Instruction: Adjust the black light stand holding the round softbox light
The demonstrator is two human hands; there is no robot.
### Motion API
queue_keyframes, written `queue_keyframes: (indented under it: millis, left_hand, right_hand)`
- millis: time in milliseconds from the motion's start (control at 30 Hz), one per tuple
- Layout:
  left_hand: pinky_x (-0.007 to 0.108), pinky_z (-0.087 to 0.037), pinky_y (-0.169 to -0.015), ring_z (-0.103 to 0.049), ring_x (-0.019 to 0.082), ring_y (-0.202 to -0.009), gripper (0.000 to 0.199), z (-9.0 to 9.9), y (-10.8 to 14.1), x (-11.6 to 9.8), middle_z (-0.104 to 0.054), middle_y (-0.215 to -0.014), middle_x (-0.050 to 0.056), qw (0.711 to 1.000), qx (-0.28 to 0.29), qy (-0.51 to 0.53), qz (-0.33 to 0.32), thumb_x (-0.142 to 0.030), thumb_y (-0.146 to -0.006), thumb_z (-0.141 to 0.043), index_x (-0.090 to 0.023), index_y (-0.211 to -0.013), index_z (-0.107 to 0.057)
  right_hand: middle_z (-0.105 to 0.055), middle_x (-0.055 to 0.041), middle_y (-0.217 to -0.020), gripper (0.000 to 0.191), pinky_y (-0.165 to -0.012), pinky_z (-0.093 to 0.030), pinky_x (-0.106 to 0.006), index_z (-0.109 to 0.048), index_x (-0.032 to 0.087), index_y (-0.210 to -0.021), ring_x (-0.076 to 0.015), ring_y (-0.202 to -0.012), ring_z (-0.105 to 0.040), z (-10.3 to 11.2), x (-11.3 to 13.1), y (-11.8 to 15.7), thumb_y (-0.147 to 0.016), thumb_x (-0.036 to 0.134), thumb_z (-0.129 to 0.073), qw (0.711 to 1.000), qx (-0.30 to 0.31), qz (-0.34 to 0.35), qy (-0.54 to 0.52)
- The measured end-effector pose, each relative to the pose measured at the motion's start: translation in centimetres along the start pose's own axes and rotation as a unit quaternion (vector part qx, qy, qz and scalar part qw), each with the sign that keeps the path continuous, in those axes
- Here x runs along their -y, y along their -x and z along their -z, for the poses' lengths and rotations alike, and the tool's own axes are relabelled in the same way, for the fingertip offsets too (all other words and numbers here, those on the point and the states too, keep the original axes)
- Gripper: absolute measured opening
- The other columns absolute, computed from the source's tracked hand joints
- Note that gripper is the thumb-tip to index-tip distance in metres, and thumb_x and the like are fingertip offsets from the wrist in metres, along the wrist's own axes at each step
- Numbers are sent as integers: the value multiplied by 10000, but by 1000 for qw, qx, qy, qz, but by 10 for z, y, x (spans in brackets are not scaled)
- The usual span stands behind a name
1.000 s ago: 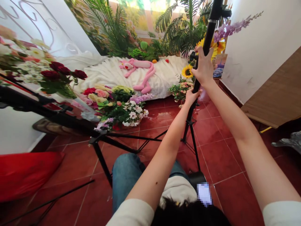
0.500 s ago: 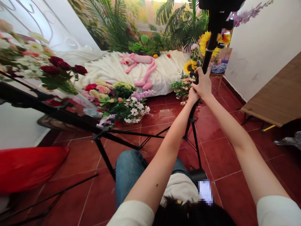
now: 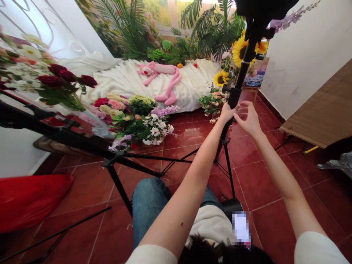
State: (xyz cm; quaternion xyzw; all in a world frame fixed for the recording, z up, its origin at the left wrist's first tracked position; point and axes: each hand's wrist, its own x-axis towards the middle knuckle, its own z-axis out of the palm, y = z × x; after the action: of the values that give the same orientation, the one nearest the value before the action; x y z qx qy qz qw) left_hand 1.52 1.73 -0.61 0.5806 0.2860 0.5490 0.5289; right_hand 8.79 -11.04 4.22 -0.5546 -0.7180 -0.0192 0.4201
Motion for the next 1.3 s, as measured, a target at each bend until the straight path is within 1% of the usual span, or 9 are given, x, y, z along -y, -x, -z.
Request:
queue_keyframes:
  millis: [200,333,600,733,833,933,1033,1167,1300]
  left_hand:
    - [261,-442,-640,-541,118,-618,269,5,10,-19,-590,-602,-2,1000,18,-11,9,-368,-663,-813,-151,-706,-660]
    - [251,-427,-607,-501,97,-568,299,6,10,-22,-565,-582,-16,999,36,-18,14,-387,-642,-823,-149,-687,-647]
    - [234,-414,-580,-481,80,-546,335,10,10,-21,-566,-586,-20,998,53,-20,11,-432,-630,-816,-150,-699,-648]
    - [236,-431,-588,-484,78,-544,345,10,9,-20,-565,-586,-22,998,61,-18,2,-458,-637,-805,-158,-692,-643]
    - [236,-439,-586,-490,79,-544,345,11,10,-21,-566,-581,-20,998,67,-17,2,-468,-647,-796,-162,-698,-645]
    - [236,-440,-597,-496,81,-556,333,11,12,-23,-572,-584,-16,998,59,-16,4,-450,-639,-804,-160,-703,-654]
    - [237,-434,-594,-494,86,-568,316,11,13,-24,-582,-590,-12,999,47,-16,11,-430,-624,-815,-164,-686,-655]
    - [249,-449,-625,-523,100,-601,289,10,13,-23,-600,-610,-3,999,46,-14,11,-408,-633,-814,-169,-691,-661]
    - [257,-456,-645,-537,103,-608,306,11,11,-19,-607,-629,6,998,61,-13,14,-416,-640,-814,-159,-707,-662]
  right_hand:
    - [-664,-109,-951,404,-652,-472,-338,-580,194,-1010,-253,-841,-624,0,4,39,-881,573,-530,980,79,-118,138]
    - [-688,-117,-864,480,-621,-402,-310,-598,192,-921,-250,-772,-636,-9,8,33,-974,581,-322,963,105,-161,191]
    - [-666,-96,-715,560,-616,-356,-294,-603,205,-804,-255,-722,-639,-18,0,23,-926,687,-345,960,104,-170,195]
    - [-655,-87,-693,630,-619,-358,-288,-555,215,-685,-235,-713,-633,-35,-9,24,-949,674,-214,972,53,-197,118]
    - [-544,-59,-514,682,-568,-363,-287,-427,230,-567,-195,-558,-564,-56,-15,26,-911,739,-130,965,14,-256,-50]
    - [-383,-3,-376,649,-458,-312,-271,-305,257,-548,-136,-373,-384,-76,-15,27,-886,756,-63,906,-7,-338,-255]
    - [-291,42,-353,597,-393,-211,-254,-231,264,-588,-107,-324,-237,-91,-7,27,-873,758,-52,851,-49,-370,-369]
    - [-266,59,-365,577,-385,-201,-246,-210,262,-621,-105,-336,-200,-96,-2,26,-872,747,-24,833,-60,-373,-404]
    - [-405,30,-426,587,-418,-277,-256,-333,257,-644,-116,-369,-323,-76,-9,31,-889,745,-118,873,-28,-385,-297]
